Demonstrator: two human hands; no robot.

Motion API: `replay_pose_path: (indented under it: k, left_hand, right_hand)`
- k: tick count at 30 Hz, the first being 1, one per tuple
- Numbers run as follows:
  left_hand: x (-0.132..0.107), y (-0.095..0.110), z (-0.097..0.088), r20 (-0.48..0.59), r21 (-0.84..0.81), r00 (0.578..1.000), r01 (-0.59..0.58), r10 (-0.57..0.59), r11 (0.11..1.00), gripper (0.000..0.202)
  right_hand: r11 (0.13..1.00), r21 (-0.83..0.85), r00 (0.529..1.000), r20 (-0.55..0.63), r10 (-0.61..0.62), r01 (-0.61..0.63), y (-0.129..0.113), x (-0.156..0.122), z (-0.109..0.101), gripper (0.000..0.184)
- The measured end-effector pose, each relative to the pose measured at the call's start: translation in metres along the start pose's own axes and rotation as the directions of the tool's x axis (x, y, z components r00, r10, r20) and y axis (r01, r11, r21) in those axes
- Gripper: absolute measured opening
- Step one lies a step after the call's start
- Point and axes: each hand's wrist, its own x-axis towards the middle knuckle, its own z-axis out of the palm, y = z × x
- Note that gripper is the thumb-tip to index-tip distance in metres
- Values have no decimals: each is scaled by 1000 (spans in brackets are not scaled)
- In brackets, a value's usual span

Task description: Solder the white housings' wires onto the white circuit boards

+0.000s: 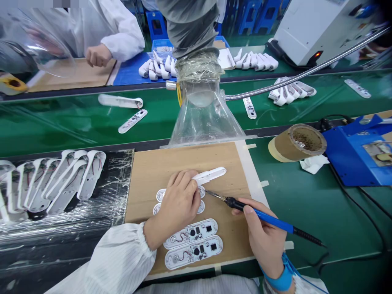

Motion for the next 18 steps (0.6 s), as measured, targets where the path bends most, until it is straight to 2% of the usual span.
replay_pose_path:
  k: [18]
  left_hand:
    - [0,0,-2,11,-32,1000,25,-25,999,18]
  right_hand:
    - [1000,6,999,-27,18,-18,6,-2,-6,19]
